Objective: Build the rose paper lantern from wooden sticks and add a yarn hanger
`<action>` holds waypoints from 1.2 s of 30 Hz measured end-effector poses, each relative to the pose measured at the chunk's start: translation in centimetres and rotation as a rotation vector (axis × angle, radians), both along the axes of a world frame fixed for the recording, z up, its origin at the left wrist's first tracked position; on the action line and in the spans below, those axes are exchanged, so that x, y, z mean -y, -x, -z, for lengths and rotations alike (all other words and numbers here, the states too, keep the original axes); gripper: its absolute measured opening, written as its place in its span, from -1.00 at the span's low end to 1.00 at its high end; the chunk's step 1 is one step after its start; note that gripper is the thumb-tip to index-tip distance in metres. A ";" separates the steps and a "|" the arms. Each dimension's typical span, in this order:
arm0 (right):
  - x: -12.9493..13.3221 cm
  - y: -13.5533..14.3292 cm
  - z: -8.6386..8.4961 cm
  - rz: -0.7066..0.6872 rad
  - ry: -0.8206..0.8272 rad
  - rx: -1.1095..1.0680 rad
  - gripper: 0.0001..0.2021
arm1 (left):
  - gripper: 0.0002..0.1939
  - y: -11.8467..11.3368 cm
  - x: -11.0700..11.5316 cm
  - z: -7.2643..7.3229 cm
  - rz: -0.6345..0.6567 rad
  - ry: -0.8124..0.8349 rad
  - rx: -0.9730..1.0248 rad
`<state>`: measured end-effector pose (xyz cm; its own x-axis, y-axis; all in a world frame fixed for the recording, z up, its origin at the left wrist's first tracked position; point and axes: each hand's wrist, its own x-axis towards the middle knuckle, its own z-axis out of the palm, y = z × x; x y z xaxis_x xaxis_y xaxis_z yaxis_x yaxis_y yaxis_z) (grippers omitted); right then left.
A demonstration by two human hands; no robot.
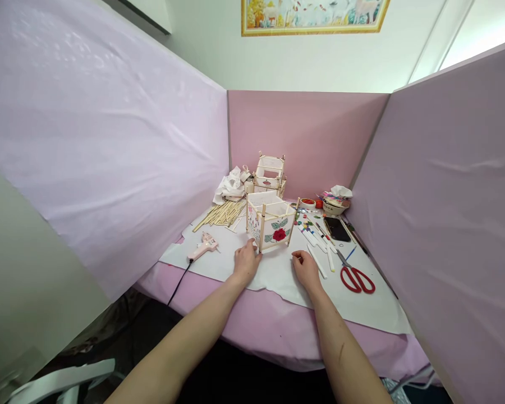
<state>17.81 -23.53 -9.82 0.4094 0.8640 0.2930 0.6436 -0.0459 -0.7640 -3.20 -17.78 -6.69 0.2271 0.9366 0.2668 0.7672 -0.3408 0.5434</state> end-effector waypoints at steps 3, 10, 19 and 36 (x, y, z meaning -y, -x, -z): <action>0.1 0.0 -0.1 0.003 0.001 -0.001 -0.73 | -0.56 0.1 -0.1 0.1 -0.008 -0.014 -0.007; 0.2 0.0 -0.1 0.007 0.018 -0.005 -0.72 | -0.59 0.3 0.4 -0.2 -0.032 0.028 -0.027; 0.2 0.1 -0.1 0.017 0.029 0.014 -0.73 | -0.65 0.5 0.3 -0.3 -0.035 0.043 -0.013; 0.0 -0.2 -1.4 0.025 -0.068 -0.186 -0.74 | -0.72 0.7 1.6 -1.3 -0.072 -0.179 0.077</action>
